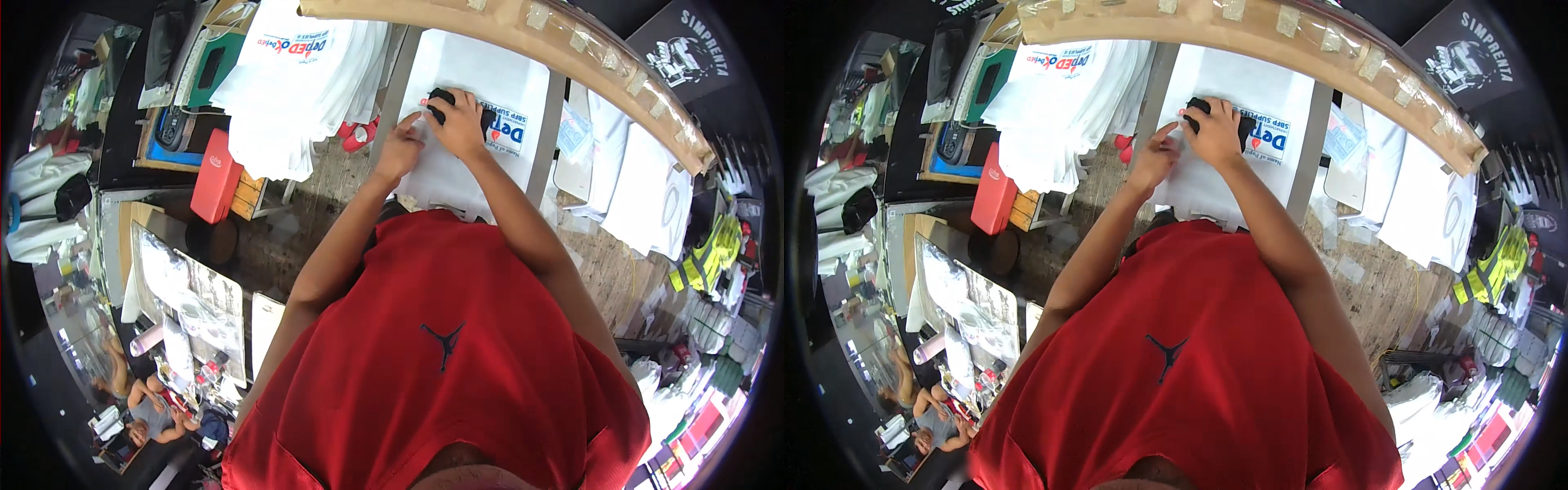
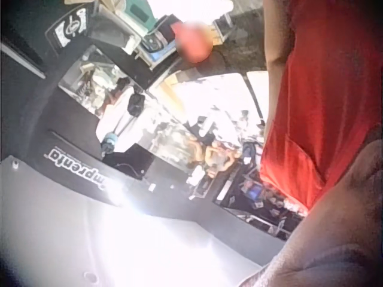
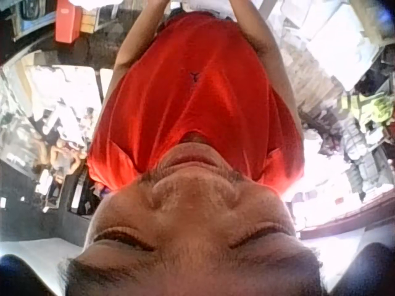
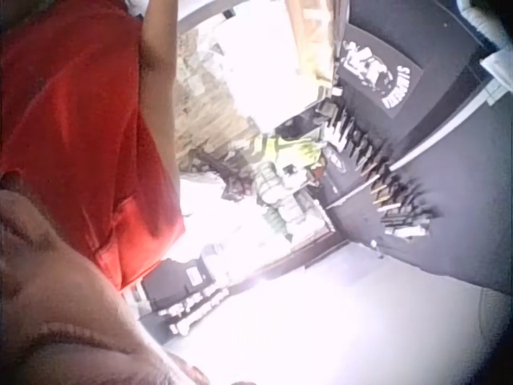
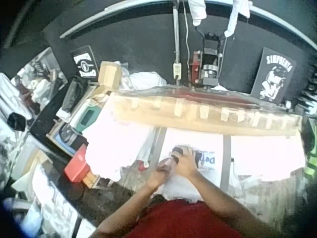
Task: The person prepares a textile bag for screen printing by hand, places a design template over the bag, and applies ink using a squeegee tool at a manual printing station.
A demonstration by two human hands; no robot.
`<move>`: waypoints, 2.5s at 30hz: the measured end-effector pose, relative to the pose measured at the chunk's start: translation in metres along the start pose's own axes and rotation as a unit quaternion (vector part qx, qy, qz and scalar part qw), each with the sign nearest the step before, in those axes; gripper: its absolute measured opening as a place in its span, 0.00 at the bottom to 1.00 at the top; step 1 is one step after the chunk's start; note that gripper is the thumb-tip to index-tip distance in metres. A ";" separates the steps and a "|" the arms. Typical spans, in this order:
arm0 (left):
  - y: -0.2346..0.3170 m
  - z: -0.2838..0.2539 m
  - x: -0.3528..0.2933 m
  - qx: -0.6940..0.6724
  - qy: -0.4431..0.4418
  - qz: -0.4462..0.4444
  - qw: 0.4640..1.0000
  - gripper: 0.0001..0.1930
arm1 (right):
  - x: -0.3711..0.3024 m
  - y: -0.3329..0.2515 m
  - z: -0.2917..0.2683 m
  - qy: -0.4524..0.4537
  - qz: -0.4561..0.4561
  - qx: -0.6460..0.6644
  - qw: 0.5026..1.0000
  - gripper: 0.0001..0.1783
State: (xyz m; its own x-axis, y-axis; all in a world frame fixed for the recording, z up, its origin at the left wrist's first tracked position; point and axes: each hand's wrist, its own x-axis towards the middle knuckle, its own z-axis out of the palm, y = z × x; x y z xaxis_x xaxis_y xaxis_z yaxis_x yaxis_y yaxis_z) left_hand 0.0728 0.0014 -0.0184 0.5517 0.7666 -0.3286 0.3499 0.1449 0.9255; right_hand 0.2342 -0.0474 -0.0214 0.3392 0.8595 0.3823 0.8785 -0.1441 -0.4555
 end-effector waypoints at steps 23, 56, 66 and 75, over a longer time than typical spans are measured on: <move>-0.004 -0.002 -0.005 0.077 -0.008 0.037 0.996 0.24 | -0.003 0.076 -0.042 0.134 0.171 -0.139 0.966 0.16; 0.026 0.071 0.026 0.413 -0.015 0.416 0.810 0.34 | -0.604 0.271 -0.162 0.049 0.859 0.161 0.483 0.58; 0.040 0.222 0.035 0.487 -0.073 0.412 0.766 0.50 | -0.517 0.225 -0.200 -0.208 0.629 0.271 0.698 0.22; 0.022 0.146 0.034 0.503 -0.029 0.355 0.787 0.52 | -0.238 0.243 -0.230 0.019 0.508 0.256 0.822 0.26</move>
State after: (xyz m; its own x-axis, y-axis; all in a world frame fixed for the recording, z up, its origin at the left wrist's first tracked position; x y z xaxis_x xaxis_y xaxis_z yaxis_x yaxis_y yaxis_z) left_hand 0.2099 -0.0605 -0.0368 0.9019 0.3971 0.1701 0.3444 -0.8986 0.2717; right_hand 0.4447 -0.4002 -0.0381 0.8287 0.4057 -0.3856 -0.1196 -0.5446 -0.8301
